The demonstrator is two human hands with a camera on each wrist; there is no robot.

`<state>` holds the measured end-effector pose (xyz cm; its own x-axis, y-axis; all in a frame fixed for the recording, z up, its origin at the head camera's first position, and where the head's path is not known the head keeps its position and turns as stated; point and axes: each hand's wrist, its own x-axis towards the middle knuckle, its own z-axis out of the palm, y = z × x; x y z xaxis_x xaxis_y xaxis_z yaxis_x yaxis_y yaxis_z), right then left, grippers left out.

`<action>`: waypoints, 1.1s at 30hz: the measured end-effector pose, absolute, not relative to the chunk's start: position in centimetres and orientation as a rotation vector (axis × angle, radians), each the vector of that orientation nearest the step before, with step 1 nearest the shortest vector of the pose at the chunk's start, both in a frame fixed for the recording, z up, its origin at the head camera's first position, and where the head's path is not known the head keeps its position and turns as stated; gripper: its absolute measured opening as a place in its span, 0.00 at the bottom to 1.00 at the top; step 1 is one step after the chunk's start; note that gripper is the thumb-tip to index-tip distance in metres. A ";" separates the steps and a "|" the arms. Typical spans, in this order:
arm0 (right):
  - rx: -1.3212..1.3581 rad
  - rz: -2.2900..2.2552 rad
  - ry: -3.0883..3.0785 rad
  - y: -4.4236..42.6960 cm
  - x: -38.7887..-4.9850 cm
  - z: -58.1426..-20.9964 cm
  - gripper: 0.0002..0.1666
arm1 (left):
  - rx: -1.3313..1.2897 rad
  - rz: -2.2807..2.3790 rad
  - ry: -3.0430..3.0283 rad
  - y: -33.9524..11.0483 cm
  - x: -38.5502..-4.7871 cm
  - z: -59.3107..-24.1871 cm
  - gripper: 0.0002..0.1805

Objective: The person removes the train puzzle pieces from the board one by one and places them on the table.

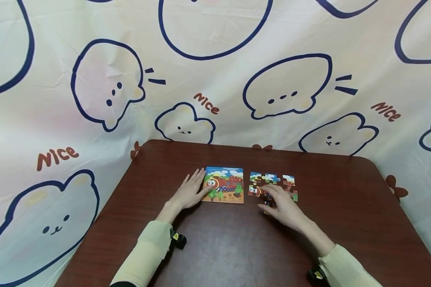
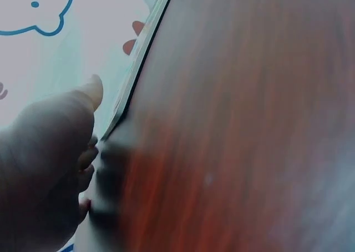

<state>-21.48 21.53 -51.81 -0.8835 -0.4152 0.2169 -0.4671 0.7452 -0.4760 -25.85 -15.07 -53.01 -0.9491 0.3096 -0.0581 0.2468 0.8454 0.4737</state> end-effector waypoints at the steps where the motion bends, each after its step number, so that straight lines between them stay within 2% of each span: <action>1: 0.723 0.828 -2.845 21.0 -21.7 -51.7 0.35 | 0.443 0.708 2.889 -15.2 -25.9 -52.9 0.47; 11: 0.772 1.195 -2.881 15.4 -24.1 -52.3 0.27 | 0.515 0.671 2.895 -15.5 -26.0 -53.2 0.43; 17: 0.777 1.172 -2.879 12.9 -24.7 -53.0 0.24 | 0.513 0.635 2.908 -15.6 -25.7 -53.1 0.43; 26: 0.856 1.189 -2.775 10.9 -25.1 -53.4 0.20 | 0.503 0.616 2.932 -15.4 -25.8 -53.5 0.44; 33: 0.847 1.412 -2.794 9.9 -25.0 -53.2 0.19 | 0.498 0.586 2.967 -15.2 -25.8 -54.2 0.46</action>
<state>-24.97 9.89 -53.23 -0.8587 -0.4931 0.1395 -0.4048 0.4858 -0.7747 -25.78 -15.25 -54.18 -0.9443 0.3288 -0.0118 0.2997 0.8743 0.3817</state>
